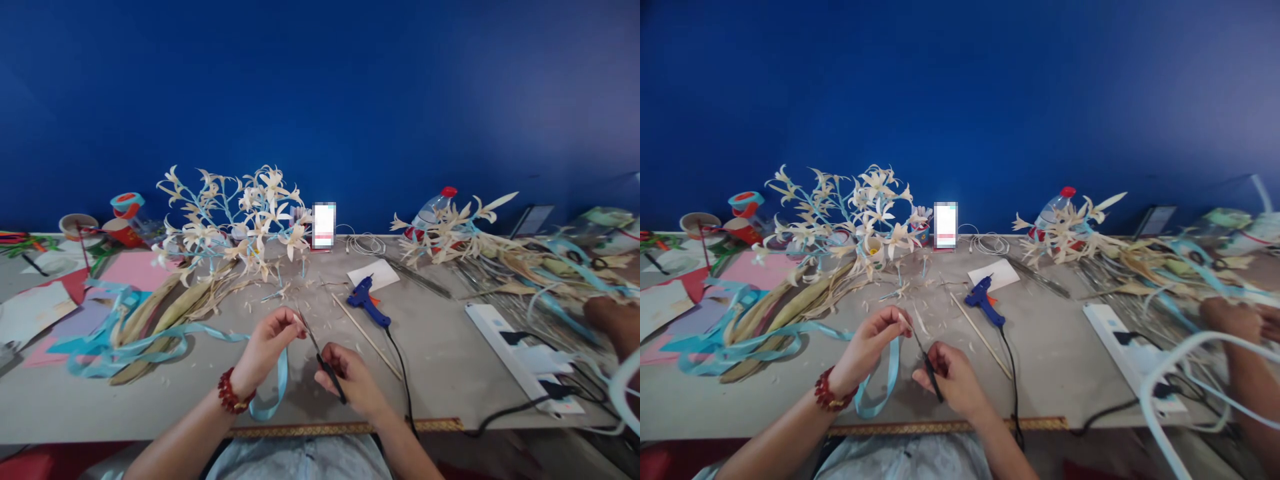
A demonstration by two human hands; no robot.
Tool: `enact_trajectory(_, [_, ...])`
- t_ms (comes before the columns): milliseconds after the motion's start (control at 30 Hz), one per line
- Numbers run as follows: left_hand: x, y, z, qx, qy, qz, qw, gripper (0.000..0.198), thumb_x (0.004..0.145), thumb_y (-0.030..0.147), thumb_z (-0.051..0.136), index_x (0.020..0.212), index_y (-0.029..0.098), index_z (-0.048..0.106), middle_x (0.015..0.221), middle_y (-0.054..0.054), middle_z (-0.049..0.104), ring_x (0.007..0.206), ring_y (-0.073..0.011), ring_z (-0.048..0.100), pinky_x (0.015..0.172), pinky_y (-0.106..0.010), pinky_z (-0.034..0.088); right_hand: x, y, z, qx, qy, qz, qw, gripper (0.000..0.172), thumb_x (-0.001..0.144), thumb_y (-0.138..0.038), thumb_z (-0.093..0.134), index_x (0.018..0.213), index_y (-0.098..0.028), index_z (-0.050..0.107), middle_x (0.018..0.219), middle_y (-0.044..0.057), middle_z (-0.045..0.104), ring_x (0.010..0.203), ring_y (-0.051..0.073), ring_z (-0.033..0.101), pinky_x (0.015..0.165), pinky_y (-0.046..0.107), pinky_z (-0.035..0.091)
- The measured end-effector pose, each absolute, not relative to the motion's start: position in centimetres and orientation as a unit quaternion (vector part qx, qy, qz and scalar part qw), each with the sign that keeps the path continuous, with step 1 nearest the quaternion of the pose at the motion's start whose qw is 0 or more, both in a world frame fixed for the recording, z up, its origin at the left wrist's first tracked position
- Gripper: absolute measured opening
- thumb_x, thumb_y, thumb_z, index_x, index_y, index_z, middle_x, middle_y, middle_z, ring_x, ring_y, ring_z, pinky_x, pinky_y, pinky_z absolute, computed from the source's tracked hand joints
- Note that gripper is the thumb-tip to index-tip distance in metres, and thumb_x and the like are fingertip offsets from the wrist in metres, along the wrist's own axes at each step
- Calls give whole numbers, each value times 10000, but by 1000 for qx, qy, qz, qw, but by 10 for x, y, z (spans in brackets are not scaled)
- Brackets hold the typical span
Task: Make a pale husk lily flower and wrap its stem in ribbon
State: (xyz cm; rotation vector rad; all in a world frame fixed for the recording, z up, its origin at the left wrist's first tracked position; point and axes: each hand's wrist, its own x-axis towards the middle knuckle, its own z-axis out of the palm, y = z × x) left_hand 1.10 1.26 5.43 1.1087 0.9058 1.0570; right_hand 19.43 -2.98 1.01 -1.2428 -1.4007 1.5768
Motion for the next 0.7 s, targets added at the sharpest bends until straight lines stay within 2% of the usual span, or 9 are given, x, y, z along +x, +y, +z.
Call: enact_trajectory(700, [11, 14, 57, 485, 401, 449, 634, 146, 819, 261, 638, 730, 168, 569, 740, 0, 603, 710, -130, 542, 727, -248, 417, 196, -30, 6, -488, -549, 584, 346, 419, 697, -449, 737, 635, -215, 395, 564, -75, 380, 511, 84, 306, 460, 217, 226])
